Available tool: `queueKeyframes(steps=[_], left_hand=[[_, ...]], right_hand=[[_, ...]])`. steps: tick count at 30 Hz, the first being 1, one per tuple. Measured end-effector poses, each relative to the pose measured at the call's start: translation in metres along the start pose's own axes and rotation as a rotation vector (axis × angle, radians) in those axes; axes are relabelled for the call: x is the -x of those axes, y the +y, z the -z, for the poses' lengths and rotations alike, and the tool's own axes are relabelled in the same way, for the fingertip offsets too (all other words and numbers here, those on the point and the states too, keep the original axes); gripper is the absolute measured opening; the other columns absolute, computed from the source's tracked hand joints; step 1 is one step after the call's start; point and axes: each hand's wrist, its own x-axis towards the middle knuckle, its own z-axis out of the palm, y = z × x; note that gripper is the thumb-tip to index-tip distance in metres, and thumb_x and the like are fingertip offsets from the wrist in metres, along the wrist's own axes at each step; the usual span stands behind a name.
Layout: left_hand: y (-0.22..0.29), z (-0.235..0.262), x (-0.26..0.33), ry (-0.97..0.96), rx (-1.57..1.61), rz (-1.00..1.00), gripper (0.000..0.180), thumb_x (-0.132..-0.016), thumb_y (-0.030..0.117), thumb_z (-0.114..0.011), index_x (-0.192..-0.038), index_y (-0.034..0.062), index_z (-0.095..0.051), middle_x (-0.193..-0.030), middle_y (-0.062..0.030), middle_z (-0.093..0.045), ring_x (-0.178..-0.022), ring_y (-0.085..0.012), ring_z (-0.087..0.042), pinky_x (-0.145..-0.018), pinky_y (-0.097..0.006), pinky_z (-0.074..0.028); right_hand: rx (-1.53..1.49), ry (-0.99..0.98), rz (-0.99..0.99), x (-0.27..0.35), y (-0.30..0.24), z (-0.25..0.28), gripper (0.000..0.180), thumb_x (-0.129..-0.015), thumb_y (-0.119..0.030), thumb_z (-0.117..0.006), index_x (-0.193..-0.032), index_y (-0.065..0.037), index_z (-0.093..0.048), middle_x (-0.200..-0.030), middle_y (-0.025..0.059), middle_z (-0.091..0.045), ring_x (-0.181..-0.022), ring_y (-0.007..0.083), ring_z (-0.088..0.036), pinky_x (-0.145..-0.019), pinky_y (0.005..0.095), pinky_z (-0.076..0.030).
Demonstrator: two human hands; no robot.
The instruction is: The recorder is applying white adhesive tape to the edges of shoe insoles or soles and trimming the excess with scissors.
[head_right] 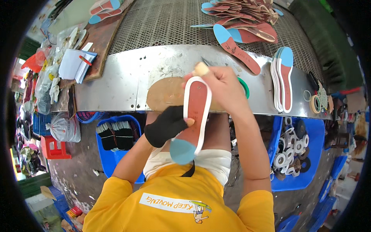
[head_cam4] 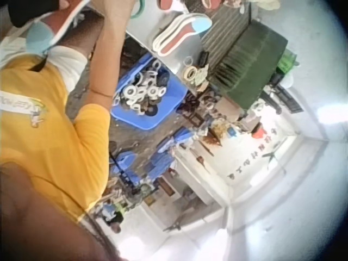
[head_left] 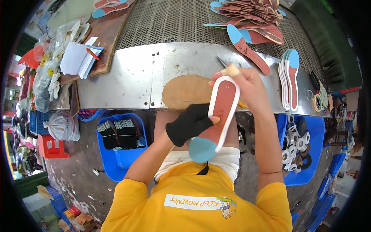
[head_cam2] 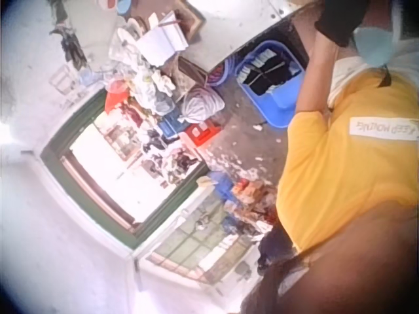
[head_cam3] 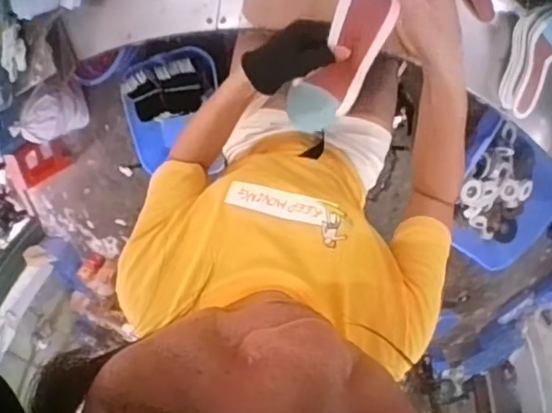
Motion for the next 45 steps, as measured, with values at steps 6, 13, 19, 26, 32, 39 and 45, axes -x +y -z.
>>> queueKeyframes(steps=[6, 13, 19, 26, 32, 39, 45], left_hand=[[-0.020, -0.003, -0.011, -0.180, 0.379, 0.015, 0.040, -0.093, 0.035, -0.057, -0.114, 0.0009, -0.059, -0.107, -0.0065, -0.062, -0.099, -0.0117, -0.056, -0.087, -0.029, -0.047], [0.000, -0.010, -0.013, 0.411, 0.356, -0.062, 0.039, -0.095, 0.016, -0.055, -0.131, 0.0026, -0.050, -0.120, -0.0042, -0.059, -0.107, -0.0127, -0.056, -0.092, -0.027, -0.045], [-0.009, 0.004, -0.004, 0.331, 0.549, 0.011, 0.045, -0.093, 0.014, -0.057, -0.136, 0.0026, -0.046, -0.121, -0.0050, -0.059, -0.107, -0.0131, -0.056, -0.092, -0.027, -0.045], [0.004, 0.007, 0.005, 0.330, 0.368, 0.116, 0.048, -0.088, 0.011, -0.061, -0.133, 0.0016, -0.049, -0.118, -0.0067, -0.061, -0.104, -0.0140, -0.058, -0.090, -0.029, -0.046], [-0.018, 0.000, 0.004, 0.338, -0.283, -0.072, 0.031, -0.078, 0.004, -0.071, -0.108, -0.0004, -0.065, -0.097, -0.0042, -0.066, -0.087, -0.0119, -0.060, -0.075, -0.032, -0.049], [0.001, -0.003, 0.008, 0.389, -0.591, -0.272, 0.033, -0.076, 0.009, -0.074, -0.106, 0.0011, -0.065, -0.097, -0.0145, -0.065, -0.084, -0.0288, -0.063, -0.076, -0.033, -0.049], [-0.008, -0.005, 0.016, 0.358, -0.047, -0.075, 0.034, -0.079, 0.016, -0.074, -0.107, 0.0005, -0.062, -0.089, -0.0089, -0.065, -0.079, -0.0198, -0.059, -0.073, -0.034, -0.048]], right_hand=[[-0.228, -0.037, 0.263, 0.001, 0.019, 0.014, 0.022, -0.093, -0.019, -0.061, -0.101, 0.001, -0.065, -0.087, 0.0039, -0.068, -0.080, 0.0078, -0.063, -0.068, 0.0224, -0.049], [-0.005, 0.423, 0.237, 0.000, 0.020, 0.003, 0.013, -0.087, -0.011, -0.066, -0.093, -0.001, -0.063, -0.075, 0.0008, -0.065, -0.062, 0.0042, -0.058, -0.053, 0.0188, -0.044], [-0.086, 0.159, 0.017, 0.039, 0.051, -0.020, 0.013, -0.083, -0.011, -0.071, -0.089, -0.002, -0.065, -0.073, 0.0004, -0.065, -0.060, 0.0051, -0.058, -0.052, 0.0191, -0.045], [-0.026, 0.275, 0.115, -0.001, 0.034, 0.023, 0.016, -0.087, -0.016, -0.067, -0.093, -0.001, -0.067, -0.077, 0.0024, -0.067, -0.062, 0.0054, -0.060, -0.056, 0.0187, -0.045], [0.350, 0.646, 0.375, 0.002, 0.033, -0.016, 0.042, -0.077, -0.020, -0.076, -0.110, 0.002, -0.063, -0.098, 0.0082, -0.065, -0.076, 0.0143, -0.061, -0.068, 0.0291, -0.052], [0.417, 0.426, 0.213, -0.007, 0.017, -0.002, 0.049, -0.073, -0.021, -0.076, -0.117, -0.004, -0.063, -0.092, 0.0059, -0.061, -0.079, 0.0167, -0.060, -0.069, 0.0291, -0.047], [0.717, 0.407, 0.472, 0.003, 0.019, -0.016, 0.069, -0.066, -0.025, -0.080, -0.126, -0.002, -0.055, -0.100, 0.0094, -0.057, -0.087, 0.0182, -0.059, -0.073, 0.0315, -0.047]])
